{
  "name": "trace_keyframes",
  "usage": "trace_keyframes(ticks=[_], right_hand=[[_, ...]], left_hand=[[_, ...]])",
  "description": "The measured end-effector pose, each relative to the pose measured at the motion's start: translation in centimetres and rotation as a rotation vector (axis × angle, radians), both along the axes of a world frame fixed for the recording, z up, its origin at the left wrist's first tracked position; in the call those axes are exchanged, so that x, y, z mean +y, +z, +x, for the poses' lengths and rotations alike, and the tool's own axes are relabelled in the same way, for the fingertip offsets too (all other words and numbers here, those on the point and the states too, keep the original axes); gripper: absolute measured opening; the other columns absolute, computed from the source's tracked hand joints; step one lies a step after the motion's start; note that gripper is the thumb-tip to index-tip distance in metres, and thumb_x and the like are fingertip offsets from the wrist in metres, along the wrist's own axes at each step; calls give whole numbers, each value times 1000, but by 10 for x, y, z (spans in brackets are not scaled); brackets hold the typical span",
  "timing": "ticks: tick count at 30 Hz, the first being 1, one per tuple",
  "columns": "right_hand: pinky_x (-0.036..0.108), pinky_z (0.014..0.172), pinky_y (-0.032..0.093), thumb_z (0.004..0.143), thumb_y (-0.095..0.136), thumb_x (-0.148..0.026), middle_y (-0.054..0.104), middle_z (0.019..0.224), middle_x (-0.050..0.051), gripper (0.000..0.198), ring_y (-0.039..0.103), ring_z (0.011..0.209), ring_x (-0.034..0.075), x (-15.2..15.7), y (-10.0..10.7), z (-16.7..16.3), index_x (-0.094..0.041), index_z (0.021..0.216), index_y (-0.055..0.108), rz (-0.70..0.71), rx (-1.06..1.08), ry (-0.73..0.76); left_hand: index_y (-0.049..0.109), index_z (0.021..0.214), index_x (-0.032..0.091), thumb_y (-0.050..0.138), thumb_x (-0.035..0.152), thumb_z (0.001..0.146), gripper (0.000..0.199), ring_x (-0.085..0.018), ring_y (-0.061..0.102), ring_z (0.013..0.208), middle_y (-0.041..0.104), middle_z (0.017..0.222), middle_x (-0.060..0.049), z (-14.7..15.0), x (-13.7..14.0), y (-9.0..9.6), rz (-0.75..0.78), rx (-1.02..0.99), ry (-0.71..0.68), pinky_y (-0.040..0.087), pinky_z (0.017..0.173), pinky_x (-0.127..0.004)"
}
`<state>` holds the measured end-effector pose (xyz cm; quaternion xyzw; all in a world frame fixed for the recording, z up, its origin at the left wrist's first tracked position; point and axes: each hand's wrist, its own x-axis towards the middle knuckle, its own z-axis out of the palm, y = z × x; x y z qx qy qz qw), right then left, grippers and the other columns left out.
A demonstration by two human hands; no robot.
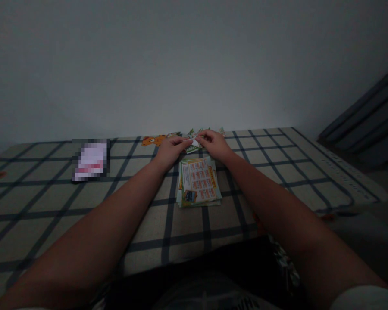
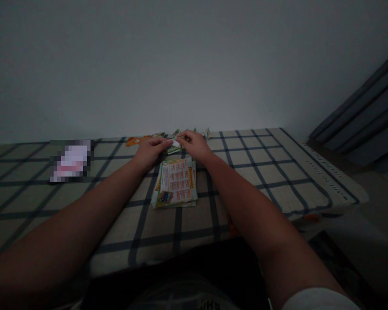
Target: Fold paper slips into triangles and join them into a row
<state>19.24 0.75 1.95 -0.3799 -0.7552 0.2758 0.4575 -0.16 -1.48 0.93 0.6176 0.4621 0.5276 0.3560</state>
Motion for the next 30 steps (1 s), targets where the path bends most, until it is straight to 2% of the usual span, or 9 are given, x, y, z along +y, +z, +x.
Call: trace_keyframes(ticks=[6,12,19,22,26,30], right_hand=[[32,73,45,90,67,-29,69,84,4,11,57,74,16,-4,5,-2,-18,90,69,36,-19,-69],[33,79,48,89,67,-30,73,97,6,17,62,83,18,1,0,-1,-18,100,72,54,37,-53],[38,92,50,87,71,-33,74,110,8,24,66,101,21,1,-2,1,-21,108,74,104,32,-47],[37,90,51,85,73,-34,73,107,7,29,66,97,20,4,-5,2,-21,111,72,102,74,-45],[34,81,53,88,71,-40,70,96,4,41,64,83,17,4,-5,-1,-20,123,65,-16,164,-54],[34,81,56,90,69,-31,71,102,5,49,66,87,17,-1,0,-5,-23,136,53,-214,248,18]], left_hand=[[80,86,18,73,57,76,41,-15,57,65,69,72,-2,-3,5,-3,32,16,-40,46,64,-29],[80,85,18,69,49,81,33,-20,66,80,77,86,-6,-3,3,-4,122,214,-26,52,76,-33],[80,84,18,68,45,79,30,-20,67,77,78,85,-6,-4,5,-7,144,273,-53,52,71,-31],[79,81,18,68,45,79,29,-20,67,77,77,83,-5,-3,4,-4,147,284,-38,50,71,-31],[79,78,19,69,44,79,26,-20,65,77,76,82,-4,-2,3,-1,157,223,10,50,73,-31],[79,80,20,69,46,79,28,-21,65,82,75,84,-4,-3,3,0,139,121,62,50,76,-32]])
